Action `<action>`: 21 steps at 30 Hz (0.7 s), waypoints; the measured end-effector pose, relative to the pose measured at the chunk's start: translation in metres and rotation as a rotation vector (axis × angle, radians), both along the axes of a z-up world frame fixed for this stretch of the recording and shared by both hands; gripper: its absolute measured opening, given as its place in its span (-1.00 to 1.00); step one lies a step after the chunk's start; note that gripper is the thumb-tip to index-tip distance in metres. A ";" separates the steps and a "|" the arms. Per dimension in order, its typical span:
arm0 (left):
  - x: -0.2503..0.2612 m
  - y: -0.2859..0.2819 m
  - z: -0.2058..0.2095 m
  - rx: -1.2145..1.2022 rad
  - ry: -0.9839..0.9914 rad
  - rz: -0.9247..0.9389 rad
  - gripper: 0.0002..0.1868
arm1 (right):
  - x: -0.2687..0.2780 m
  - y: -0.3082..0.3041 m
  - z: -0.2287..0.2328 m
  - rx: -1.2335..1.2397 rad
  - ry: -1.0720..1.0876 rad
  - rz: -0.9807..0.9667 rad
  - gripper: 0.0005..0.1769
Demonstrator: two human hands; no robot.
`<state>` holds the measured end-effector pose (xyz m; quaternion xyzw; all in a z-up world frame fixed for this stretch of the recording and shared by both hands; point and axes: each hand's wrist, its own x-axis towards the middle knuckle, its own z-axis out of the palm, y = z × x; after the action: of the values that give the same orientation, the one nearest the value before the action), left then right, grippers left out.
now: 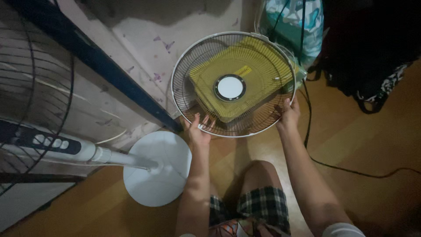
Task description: The person disassembles a standing fan by first removing the front grille, then unscrewing the central nut to remove the fan blades, and finally detaching the rear grille. The components are handled by hand and placed on the floor.
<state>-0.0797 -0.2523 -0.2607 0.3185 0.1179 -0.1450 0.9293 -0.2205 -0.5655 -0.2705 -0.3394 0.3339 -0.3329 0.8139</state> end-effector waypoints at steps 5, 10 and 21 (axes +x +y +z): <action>0.005 0.001 -0.012 0.028 0.053 -0.010 -0.34 | -0.002 -0.001 -0.012 -0.010 0.003 -0.004 -0.52; 0.007 -0.001 -0.008 0.008 0.176 0.028 -0.31 | -0.003 -0.008 -0.022 0.007 -0.065 0.024 -0.50; -0.004 0.001 0.007 0.125 0.105 0.010 -0.26 | -0.007 0.000 -0.015 0.008 0.053 -0.013 -0.43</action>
<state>-0.0838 -0.2516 -0.2541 0.3671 0.1767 -0.1493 0.9009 -0.2272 -0.5654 -0.2859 -0.3428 0.3590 -0.3277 0.8039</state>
